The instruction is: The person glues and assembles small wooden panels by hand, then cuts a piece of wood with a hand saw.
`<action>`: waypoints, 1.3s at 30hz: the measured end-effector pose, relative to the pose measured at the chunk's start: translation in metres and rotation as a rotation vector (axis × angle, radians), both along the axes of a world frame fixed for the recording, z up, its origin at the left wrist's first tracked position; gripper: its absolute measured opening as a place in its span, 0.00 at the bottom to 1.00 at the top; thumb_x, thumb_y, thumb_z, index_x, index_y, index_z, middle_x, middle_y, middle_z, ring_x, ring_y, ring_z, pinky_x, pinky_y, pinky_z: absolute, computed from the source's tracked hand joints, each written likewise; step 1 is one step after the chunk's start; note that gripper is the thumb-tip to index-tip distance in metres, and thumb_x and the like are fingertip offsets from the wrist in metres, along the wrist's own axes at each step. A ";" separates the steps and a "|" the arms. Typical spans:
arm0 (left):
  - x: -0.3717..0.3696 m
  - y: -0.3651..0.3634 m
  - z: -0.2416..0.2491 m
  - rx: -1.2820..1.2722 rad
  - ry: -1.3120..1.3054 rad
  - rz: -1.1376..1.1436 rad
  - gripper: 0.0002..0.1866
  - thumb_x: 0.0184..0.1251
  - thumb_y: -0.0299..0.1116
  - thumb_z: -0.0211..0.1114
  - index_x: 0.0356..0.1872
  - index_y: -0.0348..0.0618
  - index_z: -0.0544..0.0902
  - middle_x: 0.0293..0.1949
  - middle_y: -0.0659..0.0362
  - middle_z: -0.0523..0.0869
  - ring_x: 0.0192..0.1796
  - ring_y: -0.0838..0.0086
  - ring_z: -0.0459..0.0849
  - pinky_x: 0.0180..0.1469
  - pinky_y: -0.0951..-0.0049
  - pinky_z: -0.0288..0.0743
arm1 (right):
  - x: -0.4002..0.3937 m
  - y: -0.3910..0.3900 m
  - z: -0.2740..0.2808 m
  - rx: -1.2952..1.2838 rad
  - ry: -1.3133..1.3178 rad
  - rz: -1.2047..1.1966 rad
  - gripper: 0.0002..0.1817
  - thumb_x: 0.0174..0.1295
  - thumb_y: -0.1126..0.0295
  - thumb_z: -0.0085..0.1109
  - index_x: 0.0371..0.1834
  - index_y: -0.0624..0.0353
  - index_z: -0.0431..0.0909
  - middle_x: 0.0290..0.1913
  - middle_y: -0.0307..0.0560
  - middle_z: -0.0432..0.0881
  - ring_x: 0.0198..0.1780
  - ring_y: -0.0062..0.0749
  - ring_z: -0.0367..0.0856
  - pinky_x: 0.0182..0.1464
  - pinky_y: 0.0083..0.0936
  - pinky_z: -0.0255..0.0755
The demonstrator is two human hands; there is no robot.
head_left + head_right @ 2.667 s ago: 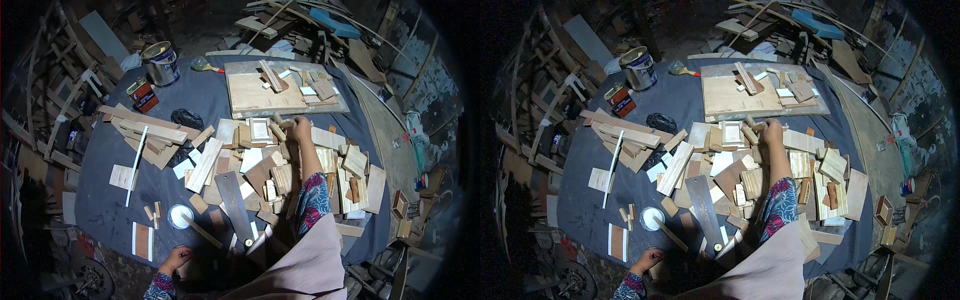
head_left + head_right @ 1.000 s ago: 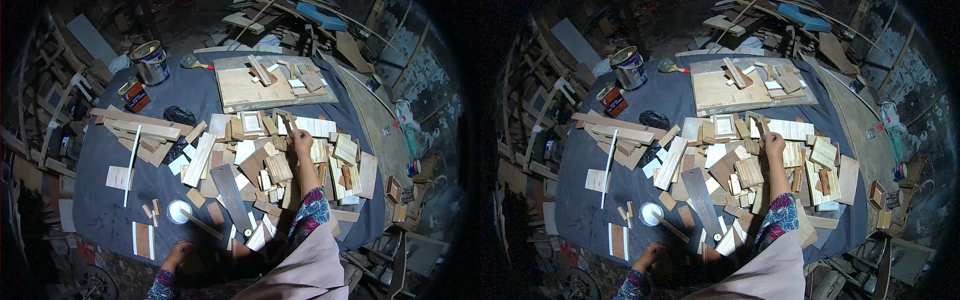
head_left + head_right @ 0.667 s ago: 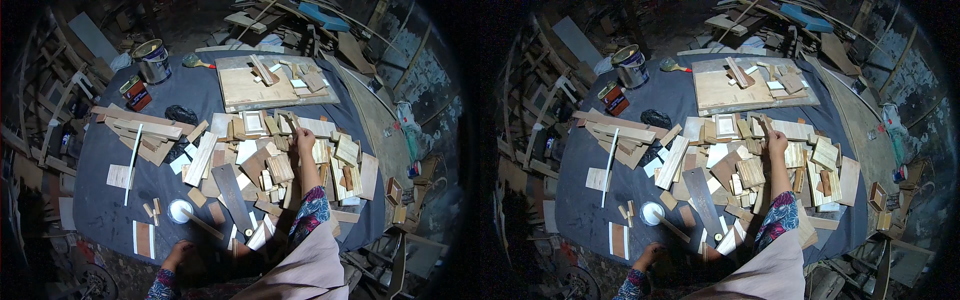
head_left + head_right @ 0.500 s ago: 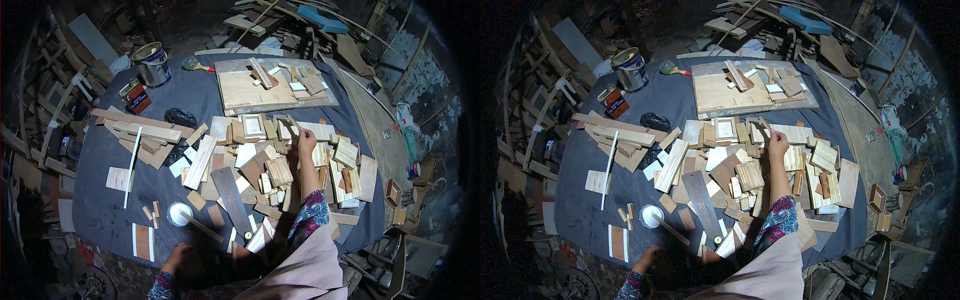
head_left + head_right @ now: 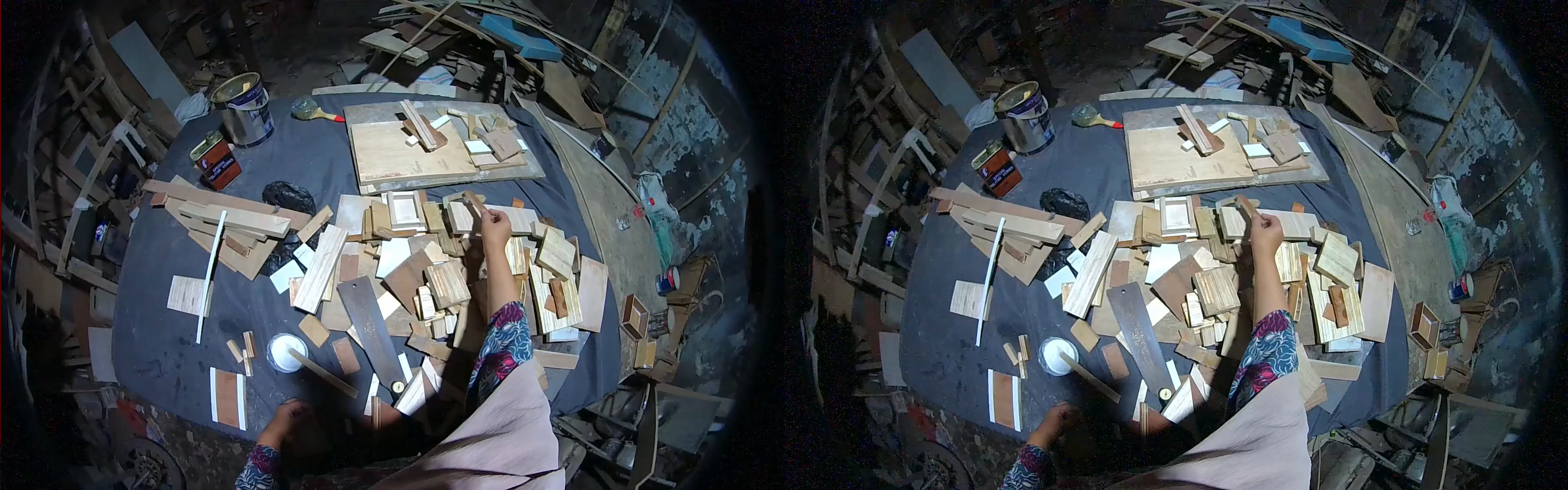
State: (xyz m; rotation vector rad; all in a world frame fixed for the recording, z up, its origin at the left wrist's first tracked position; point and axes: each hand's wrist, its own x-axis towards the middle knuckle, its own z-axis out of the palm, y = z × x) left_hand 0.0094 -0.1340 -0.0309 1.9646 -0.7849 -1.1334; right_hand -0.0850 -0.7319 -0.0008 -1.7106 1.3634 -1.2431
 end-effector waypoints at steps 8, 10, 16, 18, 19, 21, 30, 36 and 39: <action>0.000 0.007 -0.028 -0.107 0.041 0.192 0.09 0.56 0.31 0.57 0.35 0.37 0.76 0.36 0.55 0.79 0.41 0.71 0.76 0.44 0.73 0.70 | -0.029 0.082 0.034 -0.252 0.172 0.101 0.13 0.47 0.76 0.54 0.38 0.64 0.71 0.40 0.52 0.69 0.39 0.37 0.68 0.43 0.28 0.64; 0.004 0.001 -0.025 -0.005 0.048 0.202 0.09 0.56 0.32 0.57 0.35 0.38 0.76 0.35 0.55 0.79 0.39 0.71 0.77 0.42 0.72 0.71 | -0.026 0.143 0.047 -0.269 -0.033 0.273 0.08 0.49 0.77 0.53 0.33 0.64 0.73 0.31 0.46 0.72 0.30 0.30 0.69 0.35 0.22 0.65; -0.022 -0.057 0.077 -0.169 0.030 0.359 0.09 0.54 0.29 0.57 0.36 0.39 0.75 0.34 0.51 0.77 0.39 0.65 0.77 0.41 0.70 0.71 | -0.027 0.355 0.076 -0.064 0.199 1.255 0.22 0.44 0.65 0.64 0.44 0.60 0.73 0.38 0.51 0.77 0.41 0.42 0.74 0.43 0.29 0.68; -0.024 -0.058 0.078 -0.515 -0.785 -0.086 0.15 0.49 0.28 0.58 0.40 0.37 0.72 0.36 0.49 0.75 0.38 0.59 0.77 0.42 0.69 0.71 | -0.029 0.388 0.073 -0.024 0.291 1.349 0.28 0.43 0.65 0.64 0.50 0.60 0.68 0.40 0.56 0.75 0.43 0.47 0.72 0.46 0.33 0.67; -0.026 -0.056 0.076 -0.499 -0.785 -0.080 0.15 0.49 0.28 0.58 0.40 0.37 0.72 0.36 0.49 0.75 0.38 0.59 0.77 0.42 0.69 0.71 | -0.030 0.397 0.070 0.141 0.303 1.384 0.27 0.44 0.67 0.63 0.50 0.61 0.68 0.42 0.58 0.74 0.43 0.49 0.72 0.46 0.33 0.67; -0.035 -0.046 0.068 -0.442 -0.765 -0.071 0.22 0.44 0.29 0.59 0.44 0.36 0.69 0.40 0.47 0.74 0.41 0.54 0.75 0.44 0.65 0.70 | -0.036 0.410 0.055 0.309 0.365 1.335 0.25 0.46 0.70 0.61 0.50 0.61 0.67 0.43 0.58 0.74 0.44 0.52 0.73 0.46 0.34 0.68; -0.039 0.052 0.031 0.014 -0.222 0.570 0.20 0.58 0.35 0.56 0.51 0.39 0.68 0.47 0.53 0.72 0.47 0.66 0.72 0.48 0.68 0.66 | -0.051 0.359 0.065 0.439 -0.213 0.905 0.15 0.57 0.73 0.51 0.47 0.63 0.65 0.43 0.48 0.72 0.36 0.26 0.74 0.37 0.20 0.71; -0.082 0.062 0.024 0.188 -0.841 0.215 0.25 0.40 0.41 0.67 0.43 0.43 0.74 0.48 0.51 0.73 0.54 0.58 0.67 0.51 0.58 0.62 | -0.098 0.330 0.052 0.558 -0.417 0.610 0.16 0.57 0.77 0.48 0.48 0.62 0.59 0.29 0.44 0.71 0.19 0.21 0.69 0.20 0.17 0.67; -0.087 0.067 0.017 0.103 -0.869 -0.083 0.16 0.45 0.37 0.62 0.38 0.45 0.77 0.50 0.55 0.72 0.56 0.60 0.64 0.53 0.55 0.59 | -0.137 0.338 0.044 0.673 -0.438 0.595 0.14 0.58 0.76 0.44 0.48 0.62 0.59 0.24 0.44 0.71 0.18 0.23 0.70 0.20 0.17 0.67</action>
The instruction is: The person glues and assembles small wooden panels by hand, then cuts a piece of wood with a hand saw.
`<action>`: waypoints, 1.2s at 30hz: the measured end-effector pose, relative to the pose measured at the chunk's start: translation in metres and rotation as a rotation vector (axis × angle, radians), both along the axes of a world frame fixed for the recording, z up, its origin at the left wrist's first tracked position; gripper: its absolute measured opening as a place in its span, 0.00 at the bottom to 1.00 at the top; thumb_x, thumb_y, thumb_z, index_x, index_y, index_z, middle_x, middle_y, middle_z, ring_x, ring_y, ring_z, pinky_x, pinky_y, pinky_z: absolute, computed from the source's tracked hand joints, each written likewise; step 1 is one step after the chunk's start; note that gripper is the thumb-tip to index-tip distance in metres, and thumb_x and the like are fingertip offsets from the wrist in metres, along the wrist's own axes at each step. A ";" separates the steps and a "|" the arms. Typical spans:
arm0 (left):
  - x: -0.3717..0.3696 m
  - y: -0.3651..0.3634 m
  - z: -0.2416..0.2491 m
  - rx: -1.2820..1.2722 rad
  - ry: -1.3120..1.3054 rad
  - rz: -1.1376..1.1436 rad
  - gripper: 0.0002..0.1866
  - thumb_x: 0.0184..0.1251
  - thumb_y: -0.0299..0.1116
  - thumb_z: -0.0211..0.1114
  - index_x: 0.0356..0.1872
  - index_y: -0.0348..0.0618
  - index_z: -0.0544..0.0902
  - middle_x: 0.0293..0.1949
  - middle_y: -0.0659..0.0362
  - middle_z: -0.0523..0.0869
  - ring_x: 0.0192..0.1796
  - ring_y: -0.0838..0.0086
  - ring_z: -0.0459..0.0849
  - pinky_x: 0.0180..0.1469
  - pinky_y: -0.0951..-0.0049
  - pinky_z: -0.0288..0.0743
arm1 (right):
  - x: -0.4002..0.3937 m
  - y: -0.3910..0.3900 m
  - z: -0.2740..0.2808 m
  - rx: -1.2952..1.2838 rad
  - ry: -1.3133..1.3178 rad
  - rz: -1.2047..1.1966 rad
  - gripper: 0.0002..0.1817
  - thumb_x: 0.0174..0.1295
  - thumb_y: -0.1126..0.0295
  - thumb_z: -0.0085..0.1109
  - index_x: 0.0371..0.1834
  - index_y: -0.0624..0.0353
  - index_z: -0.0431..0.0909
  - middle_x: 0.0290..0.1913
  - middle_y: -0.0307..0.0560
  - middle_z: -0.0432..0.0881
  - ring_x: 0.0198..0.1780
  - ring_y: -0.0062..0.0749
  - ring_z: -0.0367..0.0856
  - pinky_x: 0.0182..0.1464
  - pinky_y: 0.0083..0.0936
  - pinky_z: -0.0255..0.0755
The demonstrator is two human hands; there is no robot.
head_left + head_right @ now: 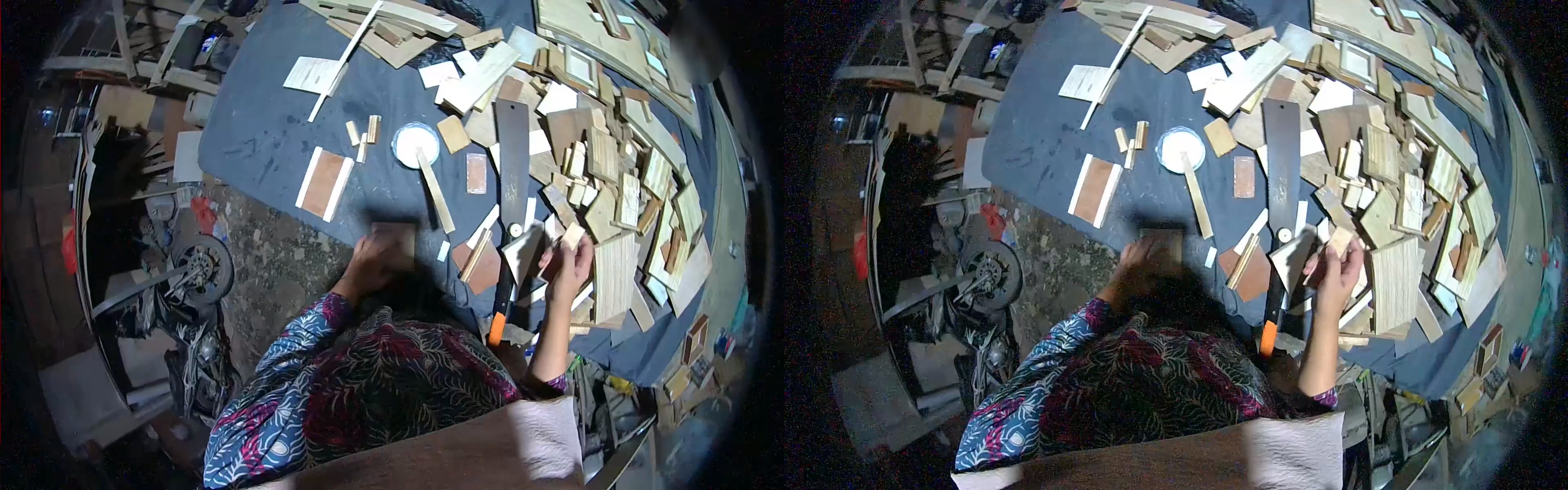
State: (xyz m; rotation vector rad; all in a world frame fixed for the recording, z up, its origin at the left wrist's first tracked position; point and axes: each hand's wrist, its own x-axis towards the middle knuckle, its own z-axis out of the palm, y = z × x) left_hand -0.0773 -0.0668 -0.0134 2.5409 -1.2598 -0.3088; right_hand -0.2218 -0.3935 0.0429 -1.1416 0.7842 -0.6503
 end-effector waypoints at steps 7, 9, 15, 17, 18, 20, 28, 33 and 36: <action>0.044 -0.032 -0.006 -0.080 0.017 -0.293 0.12 0.46 0.26 0.55 0.35 0.48 0.78 0.44 0.57 0.75 0.53 0.62 0.69 0.53 0.58 0.59 | -0.059 0.052 -0.029 0.049 0.181 0.002 0.12 0.57 0.78 0.46 0.45 0.65 0.65 0.33 0.45 0.76 0.30 0.21 0.75 0.33 0.17 0.69; 0.051 -0.044 0.013 -0.119 -0.169 -0.287 0.11 0.48 0.23 0.52 0.33 0.47 0.77 0.42 0.56 0.75 0.50 0.60 0.71 0.51 0.60 0.61 | -0.063 0.069 -0.038 -0.032 0.225 -0.055 0.12 0.56 0.78 0.50 0.44 0.66 0.66 0.35 0.41 0.76 0.34 0.17 0.72 0.36 0.13 0.66; 0.039 -0.047 0.023 -0.405 0.160 -0.135 0.11 0.44 0.22 0.54 0.33 0.41 0.75 0.40 0.53 0.75 0.47 0.57 0.71 0.51 0.61 0.62 | -0.049 0.126 -0.057 -0.074 0.300 -0.164 0.08 0.48 0.78 0.56 0.31 0.63 0.69 0.22 0.30 0.67 0.22 0.11 0.63 0.25 0.08 0.58; 0.032 -0.048 0.026 -0.420 0.233 -0.148 0.12 0.45 0.24 0.55 0.36 0.40 0.74 0.41 0.52 0.74 0.47 0.57 0.71 0.51 0.61 0.62 | -0.030 0.150 -0.054 0.049 0.279 -0.136 0.10 0.48 0.79 0.57 0.32 0.62 0.68 0.23 0.33 0.70 0.25 0.13 0.68 0.25 0.09 0.61; 0.033 -0.047 0.020 -0.444 0.093 -0.041 0.16 0.45 0.26 0.58 0.40 0.40 0.72 0.42 0.50 0.73 0.48 0.56 0.70 0.50 0.62 0.63 | -0.020 0.163 -0.063 0.138 0.232 -0.135 0.12 0.48 0.80 0.56 0.35 0.62 0.67 0.25 0.35 0.72 0.26 0.14 0.70 0.25 0.10 0.63; 0.047 -0.043 0.006 -0.486 -0.032 0.040 0.20 0.46 0.28 0.60 0.43 0.40 0.71 0.43 0.48 0.72 0.48 0.56 0.70 0.50 0.63 0.64 | 0.000 0.190 -0.076 0.090 0.147 -0.267 0.19 0.47 0.82 0.55 0.43 0.62 0.62 0.32 0.41 0.72 0.28 0.19 0.73 0.27 0.13 0.68; 0.103 -0.036 -0.032 -0.369 0.377 -0.162 0.18 0.41 0.27 0.62 0.39 0.36 0.76 0.37 0.48 0.75 0.25 0.67 0.78 0.32 0.73 0.74 | 0.041 0.240 -0.088 -0.131 0.371 -0.411 0.14 0.49 0.78 0.55 0.40 0.62 0.70 0.29 0.39 0.73 0.25 0.17 0.69 0.27 0.12 0.65; 0.121 -0.051 -0.033 -0.389 0.449 -0.329 0.17 0.42 0.24 0.59 0.39 0.36 0.76 0.34 0.48 0.77 0.29 0.66 0.79 0.34 0.71 0.73 | 0.023 0.262 -0.089 -0.088 0.337 -0.280 0.06 0.49 0.78 0.55 0.30 0.62 0.70 0.26 0.42 0.75 0.26 0.25 0.75 0.27 0.19 0.68; 0.123 -0.052 -0.041 -0.458 0.408 -0.385 0.15 0.43 0.24 0.59 0.37 0.35 0.76 0.34 0.47 0.78 0.31 0.65 0.79 0.33 0.71 0.73 | 0.017 0.267 -0.072 -0.561 0.771 -0.173 0.06 0.45 0.80 0.56 0.27 0.62 0.70 0.24 0.48 0.75 0.25 0.36 0.74 0.29 0.25 0.68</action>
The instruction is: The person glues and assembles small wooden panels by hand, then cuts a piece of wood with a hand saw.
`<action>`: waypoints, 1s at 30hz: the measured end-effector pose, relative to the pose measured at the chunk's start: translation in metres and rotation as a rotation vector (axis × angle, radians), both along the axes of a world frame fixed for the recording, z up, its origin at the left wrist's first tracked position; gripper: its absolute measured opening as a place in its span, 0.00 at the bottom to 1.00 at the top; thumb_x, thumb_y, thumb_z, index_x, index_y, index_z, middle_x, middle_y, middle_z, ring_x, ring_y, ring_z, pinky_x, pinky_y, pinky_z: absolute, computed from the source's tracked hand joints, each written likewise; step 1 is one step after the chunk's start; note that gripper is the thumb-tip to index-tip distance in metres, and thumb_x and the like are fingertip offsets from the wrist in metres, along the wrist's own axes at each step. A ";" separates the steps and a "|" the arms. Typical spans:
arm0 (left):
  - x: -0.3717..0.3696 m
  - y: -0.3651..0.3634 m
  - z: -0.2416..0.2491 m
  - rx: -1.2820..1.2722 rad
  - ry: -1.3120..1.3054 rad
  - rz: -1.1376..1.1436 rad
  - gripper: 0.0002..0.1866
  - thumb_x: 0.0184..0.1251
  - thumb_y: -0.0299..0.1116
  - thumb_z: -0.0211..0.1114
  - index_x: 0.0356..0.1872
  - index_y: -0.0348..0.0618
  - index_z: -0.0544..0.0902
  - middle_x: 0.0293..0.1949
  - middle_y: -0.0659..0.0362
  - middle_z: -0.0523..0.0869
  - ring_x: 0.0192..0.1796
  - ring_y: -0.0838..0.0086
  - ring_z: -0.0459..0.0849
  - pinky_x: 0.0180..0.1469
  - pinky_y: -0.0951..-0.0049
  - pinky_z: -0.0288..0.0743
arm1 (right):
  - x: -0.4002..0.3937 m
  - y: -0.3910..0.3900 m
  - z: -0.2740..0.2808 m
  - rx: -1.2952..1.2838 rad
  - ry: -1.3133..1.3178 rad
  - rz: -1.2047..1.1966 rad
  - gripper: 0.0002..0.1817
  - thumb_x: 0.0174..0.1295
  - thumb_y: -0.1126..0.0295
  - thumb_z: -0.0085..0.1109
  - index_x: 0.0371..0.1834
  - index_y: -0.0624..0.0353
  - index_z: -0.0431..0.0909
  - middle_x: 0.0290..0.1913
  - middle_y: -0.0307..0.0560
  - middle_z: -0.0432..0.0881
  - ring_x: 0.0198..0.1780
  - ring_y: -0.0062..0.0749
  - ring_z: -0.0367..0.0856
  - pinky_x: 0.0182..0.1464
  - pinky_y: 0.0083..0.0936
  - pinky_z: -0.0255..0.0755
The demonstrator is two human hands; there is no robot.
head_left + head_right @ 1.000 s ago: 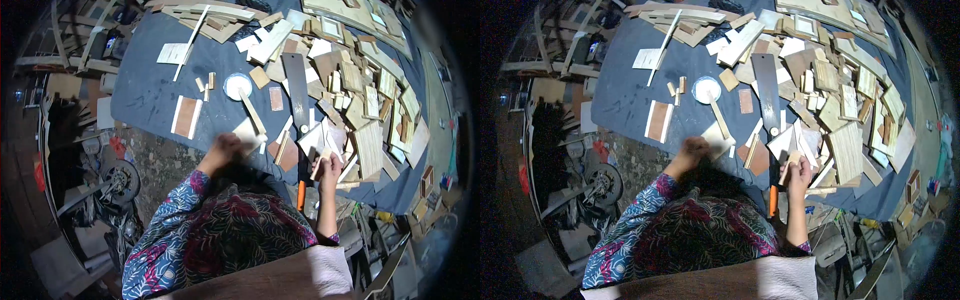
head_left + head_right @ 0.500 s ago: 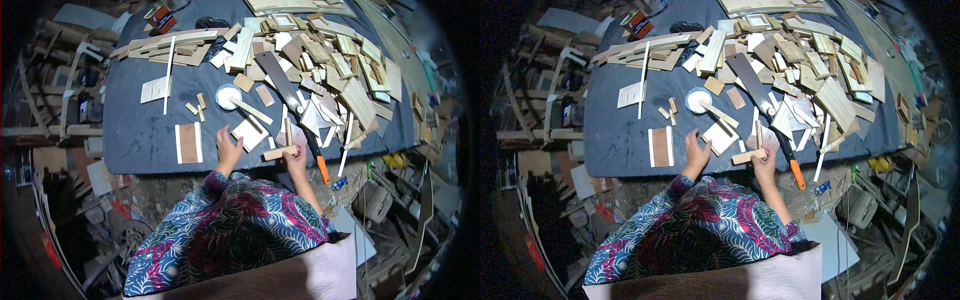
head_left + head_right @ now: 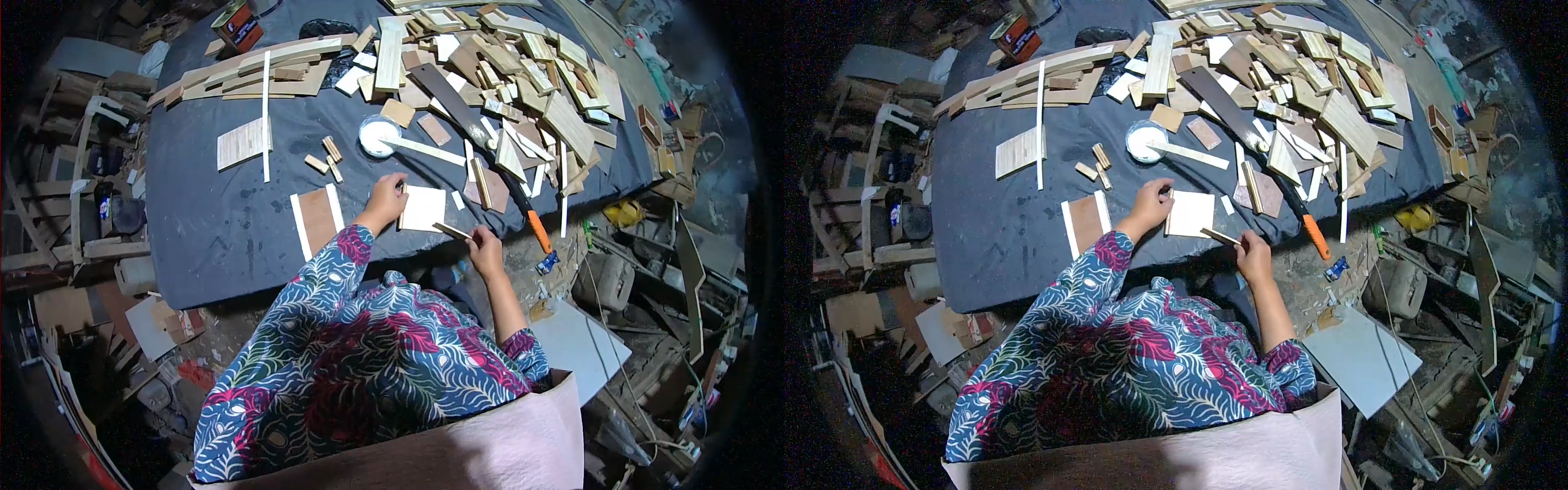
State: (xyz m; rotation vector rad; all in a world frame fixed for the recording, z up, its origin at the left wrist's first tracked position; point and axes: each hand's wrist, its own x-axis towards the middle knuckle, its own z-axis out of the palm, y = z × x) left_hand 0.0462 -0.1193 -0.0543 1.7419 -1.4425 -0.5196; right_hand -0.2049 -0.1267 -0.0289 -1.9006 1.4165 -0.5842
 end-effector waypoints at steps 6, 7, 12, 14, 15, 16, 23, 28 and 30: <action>-0.005 0.044 0.025 0.404 0.137 0.096 0.15 0.45 0.31 0.66 0.35 0.36 0.77 0.28 0.52 0.80 0.29 0.68 0.80 0.33 0.75 0.73 | 0.009 -0.001 0.007 -0.141 -0.082 0.136 0.08 0.41 0.77 0.60 0.26 0.60 0.73 0.24 0.48 0.74 0.31 0.43 0.72 0.34 0.32 0.66; -0.010 0.053 0.022 0.411 0.139 0.096 0.15 0.45 0.31 0.66 0.35 0.36 0.77 0.28 0.52 0.80 0.29 0.68 0.80 0.33 0.75 0.73 | 0.013 -0.002 0.004 -0.151 -0.034 0.175 0.07 0.41 0.77 0.59 0.26 0.60 0.73 0.25 0.48 0.74 0.33 0.42 0.72 0.36 0.32 0.65; -0.024 0.073 -0.003 0.377 0.520 0.225 0.23 0.44 0.35 0.70 0.38 0.30 0.74 0.31 0.52 0.81 0.32 0.75 0.79 0.34 0.77 0.74 | 0.027 -0.003 -0.019 -0.091 -0.039 0.239 0.06 0.42 0.77 0.58 0.26 0.59 0.74 0.27 0.47 0.75 0.37 0.42 0.72 0.41 0.33 0.63; -0.028 0.072 -0.005 0.402 0.486 0.255 0.23 0.42 0.34 0.70 0.39 0.30 0.74 0.31 0.52 0.81 0.32 0.75 0.80 0.35 0.77 0.74 | 0.030 -0.001 -0.022 -0.096 -0.043 0.243 0.06 0.43 0.77 0.58 0.26 0.58 0.74 0.28 0.46 0.75 0.38 0.42 0.72 0.41 0.33 0.63; -0.029 0.071 -0.006 0.406 0.540 0.260 0.23 0.42 0.33 0.70 0.39 0.30 0.74 0.32 0.52 0.81 0.32 0.75 0.80 0.35 0.78 0.74 | 0.031 0.000 -0.023 -0.112 -0.027 0.239 0.06 0.43 0.77 0.57 0.26 0.58 0.74 0.29 0.46 0.75 0.38 0.41 0.71 0.41 0.32 0.63; -0.030 0.071 -0.008 0.411 0.596 0.266 0.22 0.43 0.33 0.70 0.39 0.30 0.75 0.32 0.52 0.81 0.33 0.75 0.79 0.36 0.78 0.74 | 0.030 0.000 -0.023 -0.098 -0.027 0.244 0.06 0.43 0.77 0.57 0.26 0.58 0.74 0.29 0.46 0.75 0.38 0.41 0.71 0.41 0.32 0.63; -0.035 0.070 0.010 0.374 0.570 0.240 0.17 0.45 0.30 0.67 0.38 0.34 0.77 0.32 0.54 0.80 0.35 0.75 0.79 0.38 0.77 0.74 | 0.038 -0.003 -0.016 -0.139 -0.055 0.269 0.07 0.42 0.77 0.56 0.26 0.57 0.73 0.30 0.44 0.76 0.38 0.39 0.71 0.40 0.31 0.62; -0.038 0.067 0.009 0.402 0.461 0.287 0.15 0.44 0.30 0.67 0.35 0.34 0.77 0.31 0.53 0.80 0.32 0.75 0.79 0.36 0.77 0.75 | 0.040 -0.005 -0.014 -0.176 -0.019 0.288 0.08 0.42 0.78 0.55 0.28 0.57 0.73 0.30 0.43 0.76 0.38 0.38 0.72 0.39 0.31 0.62; -0.040 0.066 0.009 0.412 0.419 0.299 0.14 0.44 0.30 0.67 0.34 0.34 0.78 0.30 0.53 0.80 0.31 0.74 0.79 0.35 0.77 0.75 | 0.040 -0.005 -0.012 -0.161 -0.052 0.309 0.09 0.41 0.79 0.55 0.28 0.57 0.73 0.30 0.44 0.75 0.38 0.39 0.72 0.40 0.31 0.62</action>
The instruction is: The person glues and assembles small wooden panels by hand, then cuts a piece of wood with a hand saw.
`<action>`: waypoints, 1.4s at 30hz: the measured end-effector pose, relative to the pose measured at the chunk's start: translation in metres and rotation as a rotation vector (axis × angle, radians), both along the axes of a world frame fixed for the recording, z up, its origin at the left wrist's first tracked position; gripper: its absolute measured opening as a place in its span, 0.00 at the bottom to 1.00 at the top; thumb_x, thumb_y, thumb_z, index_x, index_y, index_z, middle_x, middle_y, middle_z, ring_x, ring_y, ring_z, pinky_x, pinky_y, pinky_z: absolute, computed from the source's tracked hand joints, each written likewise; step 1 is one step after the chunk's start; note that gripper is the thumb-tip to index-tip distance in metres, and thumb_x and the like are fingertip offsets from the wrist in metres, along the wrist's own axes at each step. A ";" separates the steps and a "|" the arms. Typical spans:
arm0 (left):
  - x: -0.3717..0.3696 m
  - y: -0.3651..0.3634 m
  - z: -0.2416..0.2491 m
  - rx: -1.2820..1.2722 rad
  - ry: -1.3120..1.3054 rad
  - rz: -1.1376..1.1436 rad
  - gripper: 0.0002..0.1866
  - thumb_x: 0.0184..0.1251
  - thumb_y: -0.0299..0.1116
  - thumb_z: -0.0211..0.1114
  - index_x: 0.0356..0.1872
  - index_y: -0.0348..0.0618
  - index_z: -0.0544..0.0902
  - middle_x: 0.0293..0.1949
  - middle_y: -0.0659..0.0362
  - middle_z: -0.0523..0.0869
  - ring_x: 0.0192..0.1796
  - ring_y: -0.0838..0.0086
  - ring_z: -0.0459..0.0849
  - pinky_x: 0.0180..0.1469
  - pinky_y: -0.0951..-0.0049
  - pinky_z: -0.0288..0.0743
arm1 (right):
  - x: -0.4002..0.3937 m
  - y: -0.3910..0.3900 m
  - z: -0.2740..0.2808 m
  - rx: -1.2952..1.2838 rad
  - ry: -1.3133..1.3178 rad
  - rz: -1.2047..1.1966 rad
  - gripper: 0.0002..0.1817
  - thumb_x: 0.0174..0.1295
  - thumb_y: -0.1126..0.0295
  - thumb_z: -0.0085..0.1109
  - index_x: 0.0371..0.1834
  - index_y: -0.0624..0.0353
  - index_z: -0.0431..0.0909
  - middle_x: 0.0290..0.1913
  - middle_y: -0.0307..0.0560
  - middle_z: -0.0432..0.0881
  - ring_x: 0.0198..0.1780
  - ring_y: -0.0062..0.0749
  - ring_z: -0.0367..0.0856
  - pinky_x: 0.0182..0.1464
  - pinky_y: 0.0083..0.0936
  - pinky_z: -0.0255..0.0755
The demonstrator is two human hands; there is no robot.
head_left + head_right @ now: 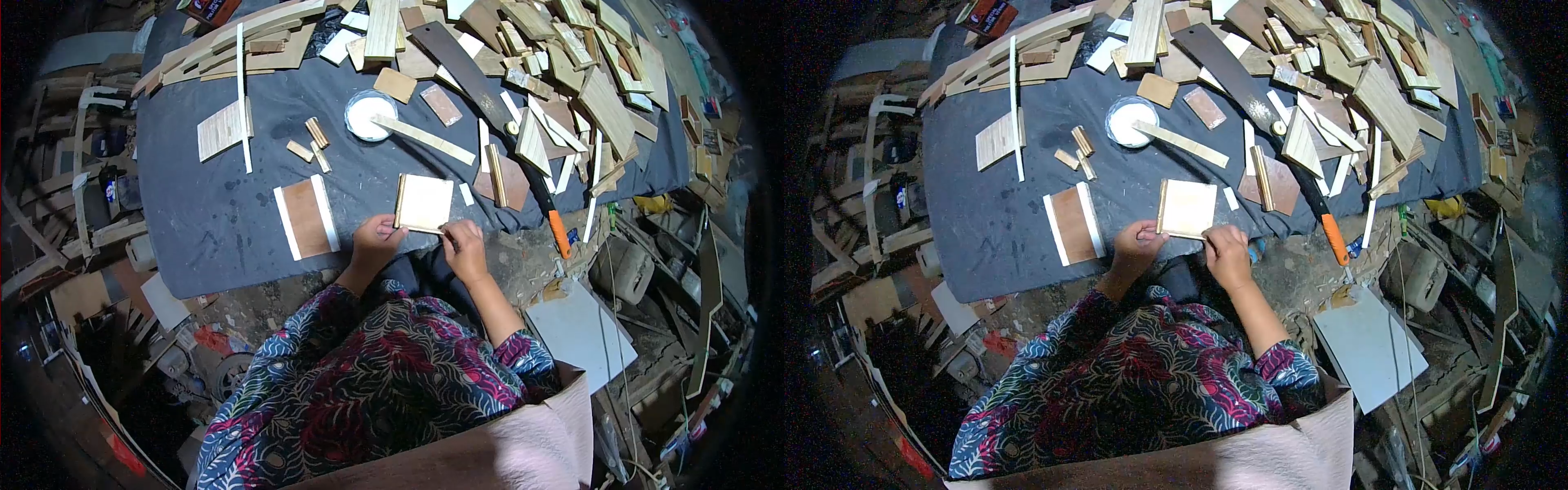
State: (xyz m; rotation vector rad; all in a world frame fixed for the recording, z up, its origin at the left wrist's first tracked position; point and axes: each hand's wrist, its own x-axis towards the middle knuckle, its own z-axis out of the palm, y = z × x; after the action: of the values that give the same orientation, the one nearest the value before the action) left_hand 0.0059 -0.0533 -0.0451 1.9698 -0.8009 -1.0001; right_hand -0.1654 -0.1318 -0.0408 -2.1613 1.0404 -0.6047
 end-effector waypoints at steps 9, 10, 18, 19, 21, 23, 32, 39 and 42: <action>-0.001 -0.005 0.006 -0.016 -0.012 0.012 0.13 0.46 0.31 0.65 0.33 0.33 0.78 0.30 0.51 0.81 0.30 0.72 0.81 0.33 0.77 0.74 | -0.003 0.005 -0.005 0.271 -0.164 -0.210 0.11 0.40 0.82 0.58 0.30 0.61 0.74 0.33 0.48 0.75 0.37 0.41 0.73 0.37 0.28 0.68; -0.001 -0.004 0.004 -0.016 -0.011 0.015 0.13 0.46 0.31 0.65 0.33 0.33 0.78 0.30 0.51 0.81 0.31 0.72 0.81 0.33 0.77 0.74 | -0.005 0.005 -0.006 0.270 -0.164 -0.210 0.11 0.40 0.82 0.58 0.30 0.61 0.74 0.33 0.48 0.75 0.37 0.41 0.73 0.37 0.28 0.68; -0.001 -0.004 0.005 0.034 -0.013 -0.008 0.15 0.49 0.31 0.65 0.35 0.31 0.77 0.29 0.53 0.81 0.31 0.75 0.80 0.35 0.78 0.74 | -0.013 0.008 -0.013 0.026 -0.066 -0.126 0.11 0.39 0.82 0.58 0.29 0.61 0.74 0.32 0.48 0.74 0.39 0.43 0.71 0.41 0.31 0.67; -0.001 -0.003 0.002 -0.013 -0.043 -0.017 0.14 0.48 0.31 0.65 0.34 0.31 0.77 0.29 0.53 0.81 0.30 0.75 0.80 0.34 0.78 0.74 | -0.013 0.008 -0.014 0.030 -0.066 -0.126 0.11 0.39 0.82 0.58 0.29 0.61 0.74 0.32 0.48 0.74 0.39 0.43 0.71 0.41 0.31 0.67; 0.001 -0.001 -0.005 -0.058 -0.074 -0.027 0.14 0.47 0.30 0.66 0.34 0.31 0.77 0.29 0.53 0.81 0.29 0.75 0.80 0.34 0.77 0.74 | -0.013 0.006 -0.014 0.023 -0.046 -0.079 0.11 0.39 0.82 0.57 0.30 0.60 0.75 0.32 0.47 0.73 0.39 0.42 0.71 0.41 0.31 0.67; 0.003 0.004 -0.013 -0.113 -0.145 -0.112 0.14 0.47 0.30 0.66 0.34 0.34 0.76 0.31 0.53 0.80 0.32 0.74 0.79 0.32 0.75 0.74 | -0.015 0.006 -0.013 -0.007 -0.059 -0.055 0.12 0.39 0.83 0.56 0.30 0.60 0.75 0.32 0.47 0.73 0.38 0.42 0.71 0.41 0.31 0.67; -0.022 -0.015 0.068 -0.354 -0.497 -0.656 0.15 0.47 0.32 0.64 0.37 0.41 0.74 0.37 0.52 0.75 0.40 0.58 0.74 0.44 0.64 0.66 | -0.040 0.007 0.041 -0.339 -0.025 0.138 0.14 0.37 0.78 0.55 0.32 0.61 0.73 0.33 0.45 0.73 0.38 0.40 0.72 0.43 0.33 0.65; -0.053 -0.034 0.073 -0.433 -0.155 -0.810 0.12 0.49 0.29 0.61 0.37 0.40 0.75 0.36 0.52 0.75 0.41 0.59 0.74 0.44 0.67 0.68 | -0.059 0.012 0.055 -0.333 -0.059 -0.020 0.15 0.36 0.80 0.58 0.32 0.61 0.72 0.34 0.45 0.73 0.38 0.41 0.72 0.43 0.34 0.64; -0.056 -0.033 0.065 -0.449 -0.141 -0.868 0.11 0.50 0.29 0.61 0.35 0.40 0.75 0.36 0.53 0.75 0.41 0.59 0.74 0.43 0.67 0.68 | -0.064 0.022 0.046 -0.284 -0.131 -0.117 0.15 0.35 0.81 0.58 0.30 0.61 0.71 0.34 0.46 0.73 0.38 0.42 0.72 0.43 0.34 0.65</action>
State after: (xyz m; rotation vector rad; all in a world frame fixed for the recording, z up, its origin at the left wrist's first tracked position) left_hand -0.0505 -0.0864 0.0199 1.2958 -1.8650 -1.0146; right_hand -0.2296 -0.1103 0.0055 -2.2747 1.0679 -0.9874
